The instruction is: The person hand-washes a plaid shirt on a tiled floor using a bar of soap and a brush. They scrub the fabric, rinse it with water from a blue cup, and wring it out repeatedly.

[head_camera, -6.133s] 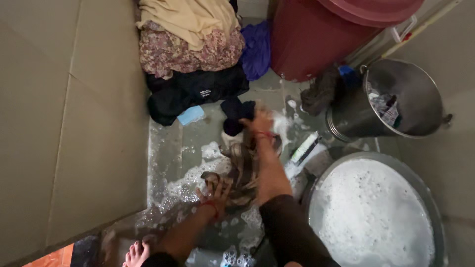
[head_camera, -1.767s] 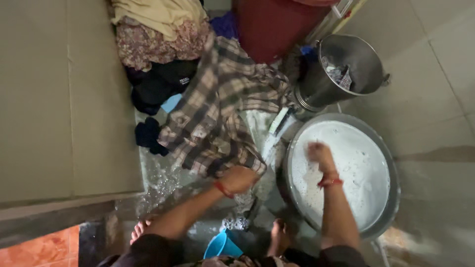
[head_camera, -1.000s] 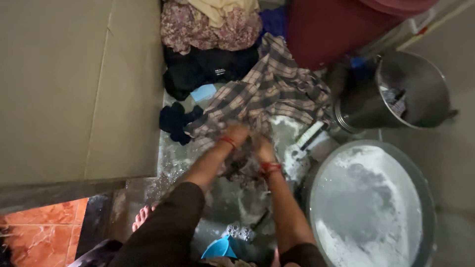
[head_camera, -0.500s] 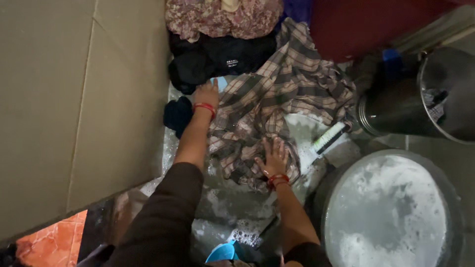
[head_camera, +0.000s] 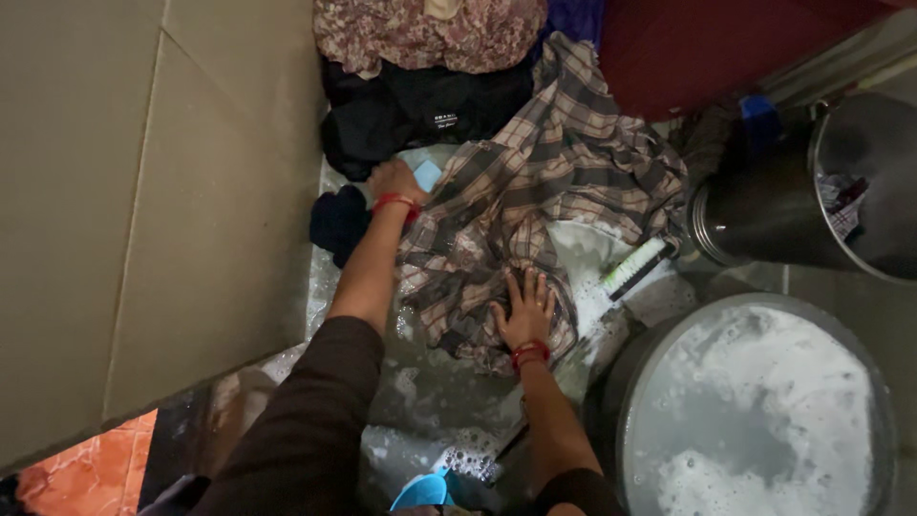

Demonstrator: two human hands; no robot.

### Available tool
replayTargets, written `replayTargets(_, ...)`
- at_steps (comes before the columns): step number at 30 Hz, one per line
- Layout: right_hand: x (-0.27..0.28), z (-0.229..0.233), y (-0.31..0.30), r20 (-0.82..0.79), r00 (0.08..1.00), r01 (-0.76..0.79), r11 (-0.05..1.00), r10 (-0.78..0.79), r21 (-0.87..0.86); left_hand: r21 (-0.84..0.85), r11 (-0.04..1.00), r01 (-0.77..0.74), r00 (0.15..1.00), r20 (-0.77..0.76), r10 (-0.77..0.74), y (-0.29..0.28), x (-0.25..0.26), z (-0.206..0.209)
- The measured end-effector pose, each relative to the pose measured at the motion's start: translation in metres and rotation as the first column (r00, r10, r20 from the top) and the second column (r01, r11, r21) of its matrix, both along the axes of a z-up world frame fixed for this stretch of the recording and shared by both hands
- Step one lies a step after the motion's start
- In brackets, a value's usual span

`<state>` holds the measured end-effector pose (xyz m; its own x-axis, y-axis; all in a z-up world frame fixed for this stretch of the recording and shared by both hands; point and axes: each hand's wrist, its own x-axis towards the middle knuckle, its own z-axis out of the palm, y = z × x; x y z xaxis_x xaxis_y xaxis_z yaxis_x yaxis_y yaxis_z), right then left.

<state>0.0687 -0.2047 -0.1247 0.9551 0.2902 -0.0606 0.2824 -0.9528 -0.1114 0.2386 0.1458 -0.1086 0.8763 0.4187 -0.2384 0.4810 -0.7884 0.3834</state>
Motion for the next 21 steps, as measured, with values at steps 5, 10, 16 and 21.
replayTargets(5, 0.002, -0.004, 0.000, 0.048, 0.999, -0.016, 1.000, 0.015, 0.014, 0.015, 0.996, 0.085, 0.996, 0.010, -0.086, -0.004, 0.012, -0.028)
replayTargets(10, 0.001, -0.004, 0.001, 0.070, 0.997, -0.016, 0.999, 0.014, 0.031, 0.022, 0.998, 0.056, 0.996, -0.070, -0.054, -0.003, 0.016, -0.027)
replayTargets(16, 0.000, -0.005, 0.000, 0.042, 0.999, 0.001, 1.000, -0.002, 0.011, -0.026, 0.998, 0.050, 0.990, -0.133, -0.053, -0.005, 0.004, 0.006)
replayTargets(21, 0.001, -0.009, -0.002, 0.108, 0.994, -0.024, 1.000, 0.024, 0.002, -0.042, 0.996, 0.085, 0.985, -0.150, -0.090, -0.005, 0.010, -0.005)
